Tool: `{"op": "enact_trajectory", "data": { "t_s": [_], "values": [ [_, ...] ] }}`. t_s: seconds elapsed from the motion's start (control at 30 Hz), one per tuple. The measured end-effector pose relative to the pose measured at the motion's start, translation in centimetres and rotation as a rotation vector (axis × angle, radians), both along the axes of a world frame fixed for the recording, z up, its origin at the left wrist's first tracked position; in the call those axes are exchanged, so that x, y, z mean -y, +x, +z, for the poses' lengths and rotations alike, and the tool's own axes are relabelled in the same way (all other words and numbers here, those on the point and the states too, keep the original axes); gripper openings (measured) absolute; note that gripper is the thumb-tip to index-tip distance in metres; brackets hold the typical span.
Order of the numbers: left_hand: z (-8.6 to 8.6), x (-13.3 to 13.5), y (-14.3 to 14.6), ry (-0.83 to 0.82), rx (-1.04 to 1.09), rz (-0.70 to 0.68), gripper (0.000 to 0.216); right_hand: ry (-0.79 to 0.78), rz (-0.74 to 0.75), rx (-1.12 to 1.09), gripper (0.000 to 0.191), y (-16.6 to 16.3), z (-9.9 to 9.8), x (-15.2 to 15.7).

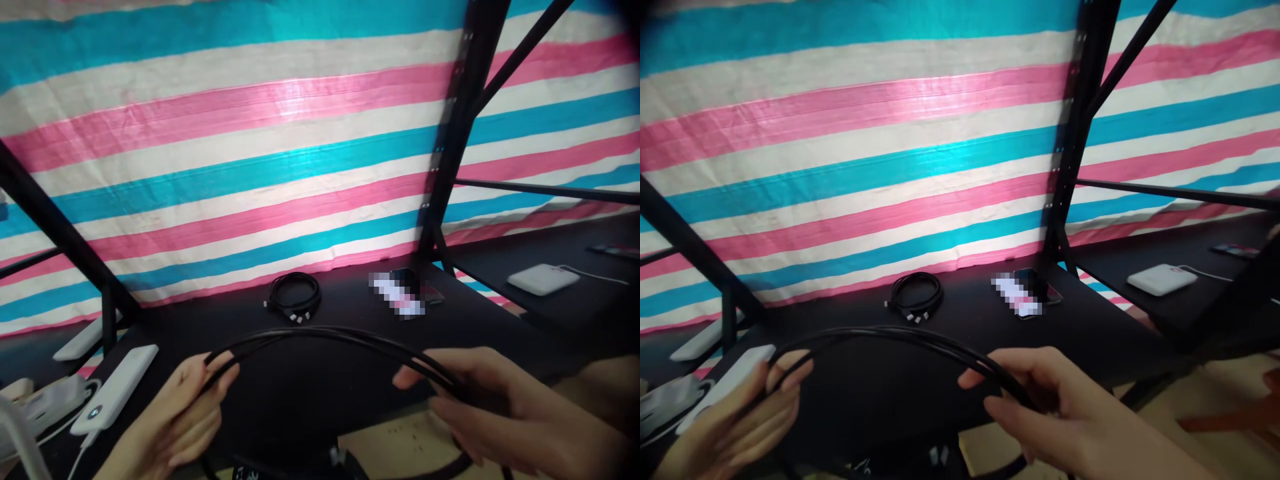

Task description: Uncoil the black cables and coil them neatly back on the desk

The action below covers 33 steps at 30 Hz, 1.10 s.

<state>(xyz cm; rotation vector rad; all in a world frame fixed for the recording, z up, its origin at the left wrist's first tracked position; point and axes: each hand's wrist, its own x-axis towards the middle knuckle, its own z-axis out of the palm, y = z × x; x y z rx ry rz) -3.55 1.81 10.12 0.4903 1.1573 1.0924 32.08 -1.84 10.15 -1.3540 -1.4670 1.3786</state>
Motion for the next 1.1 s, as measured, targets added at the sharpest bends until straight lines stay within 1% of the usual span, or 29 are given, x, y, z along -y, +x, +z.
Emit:
{"op": "enact_trajectory", "data": {
  "t_s": [0.07,0.1,0.13,0.17,0.2,0.27,0.33,0.4,0.47,0.57,0.67,0.8,0.9,1.0,1.03,1.1],
  "values": [
    [1.0,-0.1,0.3,0.003,-0.039,0.218,0.014,0.003,0.147,-0.007,0.045,-0.2,0.1,-0.7],
    [1.4,-0.3,0.7,0.046,-0.03,0.282,0.013,0.004,0.246,-0.036,0.042,-0.4,0.1,-1.0],
    [1.8,-0.5,1.1,0.106,-0.007,0.315,0.01,-0.004,0.346,-0.079,0.039,-0.5,0.1,-1.3],
    [2.1,-1.0,1.7,0.166,0.025,0.317,0.004,-0.017,0.43,-0.129,0.036,-0.7,0.0,-1.4],
    [2.3,-1.5,2.3,0.214,0.061,0.295,0.008,-0.027,0.486,-0.182,0.035,-0.9,0.1,-1.5],
    [2.6,-2.6,3.4,0.278,0.138,0.225,0.031,-0.038,0.554,-0.279,0.04,-1.3,0.2,-1.5],
    [3.0,-3.6,4.0,0.374,0.223,0.173,0.045,-0.027,0.608,-0.35,0.045,-1.8,0.3,-1.6],
    [3.4,-4.4,4.1,0.478,0.306,0.134,0.05,-0.011,0.661,-0.444,0.043,-2.4,0.3,-1.9],
    [3.7,-4.9,3.9,0.536,0.368,0.115,0.049,-0.006,0.71,-0.566,0.04,-3.1,-0.2,-2.3],
    [3.7,-5.6,3.5,0.539,0.498,0.096,0.046,-0.042,0.723,-0.729,0.036,-4.2,-1.7,-2.9],
    [3.0,-6.4,3.3,0.484,0.634,0.097,0.041,-0.082,0.634,-0.808,0.029,-5.3,-3.3,-3.1],
    [2.4,-6.7,2.7,0.459,0.754,0.121,0.038,-0.066,0.532,-0.884,0.024,-6.1,-5.3,-3.2],
    [2.5,-6.4,2.4,0.436,0.773,0.13,0.038,-0.127,0.525,-0.966,0.022,-6.9,-6.3,-3.2],
    [2.5,-6.3,2.9,0.404,0.743,0.138,0.042,-0.163,0.513,-1.031,0.022,-8.6,-6.8,-2.7],
    [2.4,-6.3,3.4,0.401,0.728,0.143,0.043,-0.156,0.515,-1.047,0.023,-9.5,-6.8,-2.6],
    [2.0,-6.4,4.5,0.395,0.693,0.143,0.044,-0.109,0.533,-1.061,0.034,-11.2,-6.5,-2.2]
  ]
}}
